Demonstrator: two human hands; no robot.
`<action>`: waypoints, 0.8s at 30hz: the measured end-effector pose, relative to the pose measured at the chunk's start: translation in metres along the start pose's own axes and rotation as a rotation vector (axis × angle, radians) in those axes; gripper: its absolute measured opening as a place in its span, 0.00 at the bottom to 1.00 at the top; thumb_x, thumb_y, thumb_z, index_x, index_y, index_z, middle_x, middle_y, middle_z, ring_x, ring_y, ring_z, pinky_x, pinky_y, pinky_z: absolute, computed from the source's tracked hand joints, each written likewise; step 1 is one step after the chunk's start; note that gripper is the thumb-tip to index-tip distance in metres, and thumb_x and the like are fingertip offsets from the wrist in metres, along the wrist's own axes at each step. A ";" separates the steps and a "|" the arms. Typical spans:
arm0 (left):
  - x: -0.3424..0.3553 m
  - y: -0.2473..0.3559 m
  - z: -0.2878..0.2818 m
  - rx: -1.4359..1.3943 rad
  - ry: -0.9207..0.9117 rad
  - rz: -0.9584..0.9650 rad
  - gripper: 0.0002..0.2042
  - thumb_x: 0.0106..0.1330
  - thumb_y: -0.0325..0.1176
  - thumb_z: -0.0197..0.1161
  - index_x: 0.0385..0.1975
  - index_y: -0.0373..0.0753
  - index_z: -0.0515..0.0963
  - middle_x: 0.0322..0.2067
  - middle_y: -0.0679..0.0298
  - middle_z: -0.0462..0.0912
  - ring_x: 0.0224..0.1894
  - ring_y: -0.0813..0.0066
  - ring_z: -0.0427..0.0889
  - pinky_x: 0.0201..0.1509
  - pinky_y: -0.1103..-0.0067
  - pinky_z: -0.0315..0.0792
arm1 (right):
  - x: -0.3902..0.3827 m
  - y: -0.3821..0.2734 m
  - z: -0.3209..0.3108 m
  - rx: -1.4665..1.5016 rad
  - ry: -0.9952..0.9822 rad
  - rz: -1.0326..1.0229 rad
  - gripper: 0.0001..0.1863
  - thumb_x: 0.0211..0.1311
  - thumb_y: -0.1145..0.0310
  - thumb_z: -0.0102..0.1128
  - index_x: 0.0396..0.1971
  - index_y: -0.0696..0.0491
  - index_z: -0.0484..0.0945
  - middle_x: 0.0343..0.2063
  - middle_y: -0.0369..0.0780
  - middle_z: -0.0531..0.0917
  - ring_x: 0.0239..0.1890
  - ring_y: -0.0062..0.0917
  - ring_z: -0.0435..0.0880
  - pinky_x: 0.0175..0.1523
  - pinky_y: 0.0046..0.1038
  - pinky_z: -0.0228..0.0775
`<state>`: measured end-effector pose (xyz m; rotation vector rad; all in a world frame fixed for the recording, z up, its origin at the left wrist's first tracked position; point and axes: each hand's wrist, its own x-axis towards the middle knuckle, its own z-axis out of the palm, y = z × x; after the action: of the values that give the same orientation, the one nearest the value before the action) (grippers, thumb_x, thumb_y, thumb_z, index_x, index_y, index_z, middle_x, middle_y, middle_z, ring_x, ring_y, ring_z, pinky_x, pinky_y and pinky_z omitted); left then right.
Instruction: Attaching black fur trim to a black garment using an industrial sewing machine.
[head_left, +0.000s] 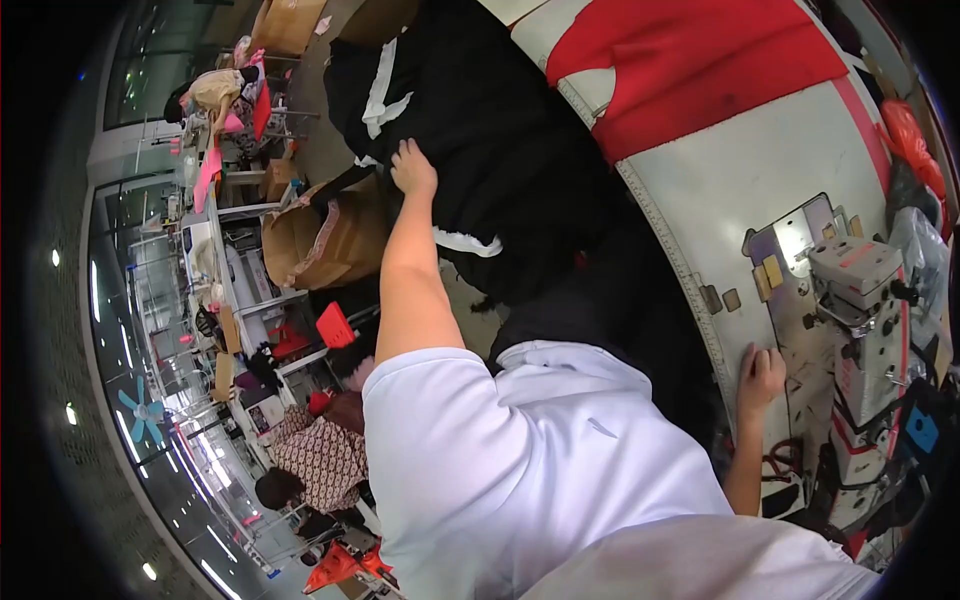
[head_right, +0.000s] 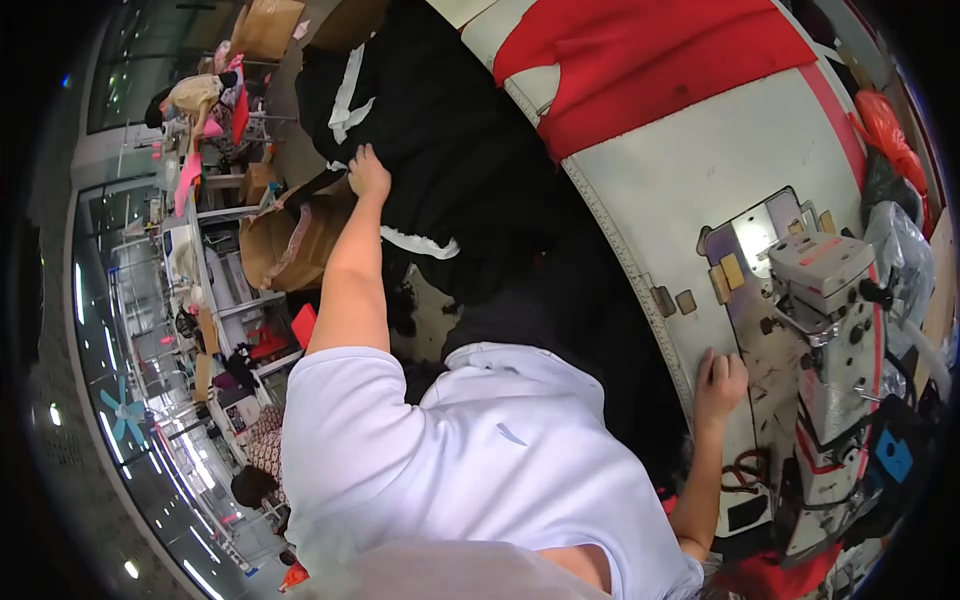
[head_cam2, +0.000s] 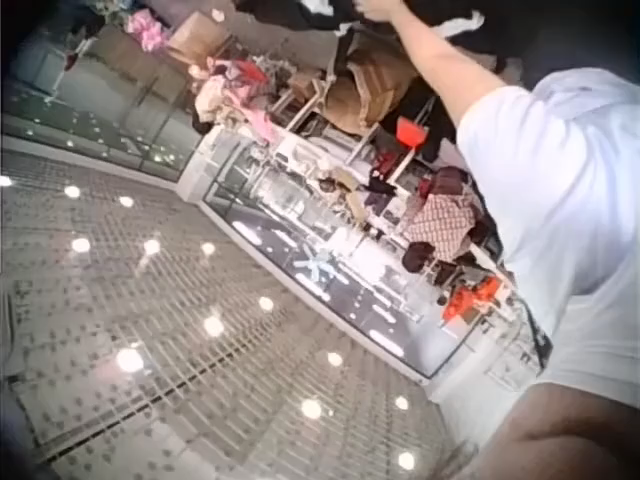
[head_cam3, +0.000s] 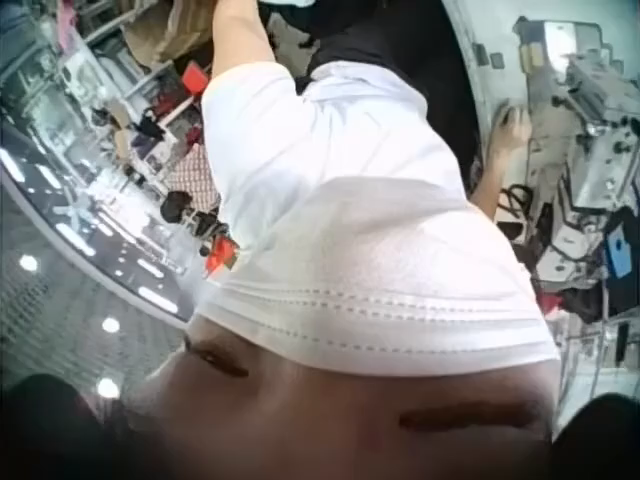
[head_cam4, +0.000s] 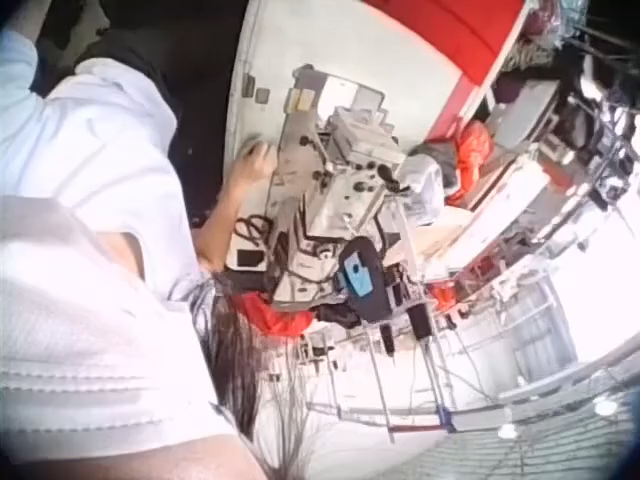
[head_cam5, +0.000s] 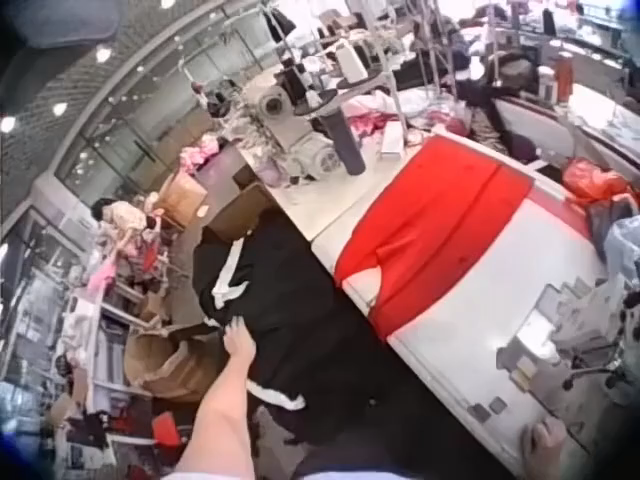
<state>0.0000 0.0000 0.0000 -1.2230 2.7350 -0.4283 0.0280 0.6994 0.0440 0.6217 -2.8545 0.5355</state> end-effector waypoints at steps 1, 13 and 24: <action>0.003 -0.009 0.006 0.074 0.022 0.027 0.26 0.63 0.31 0.58 0.64 0.46 0.65 0.67 0.65 0.62 0.61 0.58 0.68 0.61 0.64 0.66 | 0.000 0.000 0.001 0.013 0.015 -0.011 0.17 0.67 0.71 0.58 0.20 0.53 0.62 0.19 0.43 0.62 0.22 0.38 0.66 0.28 0.40 0.58; 0.004 -0.056 0.031 -0.950 0.397 0.339 0.11 0.71 0.36 0.53 0.45 0.37 0.75 0.38 0.50 0.83 0.43 0.47 0.81 0.45 0.61 0.73 | -0.020 -0.077 0.038 0.227 0.435 0.175 0.17 0.69 0.72 0.56 0.21 0.60 0.64 0.19 0.40 0.60 0.20 0.24 0.58 0.26 0.29 0.50; -0.285 -0.084 -0.004 -1.535 -0.938 1.357 0.04 0.65 0.27 0.61 0.33 0.34 0.81 0.40 0.57 0.84 0.46 0.65 0.80 0.50 0.74 0.73 | 0.102 -0.337 0.214 1.849 -0.858 0.871 0.24 0.62 0.51 0.61 0.46 0.58 0.80 0.40 0.42 0.85 0.40 0.29 0.85 0.52 0.29 0.77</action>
<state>0.2489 0.1598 0.0263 0.6426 1.8866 1.9006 0.0627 0.2947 -0.0253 -0.5765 -1.9454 3.6972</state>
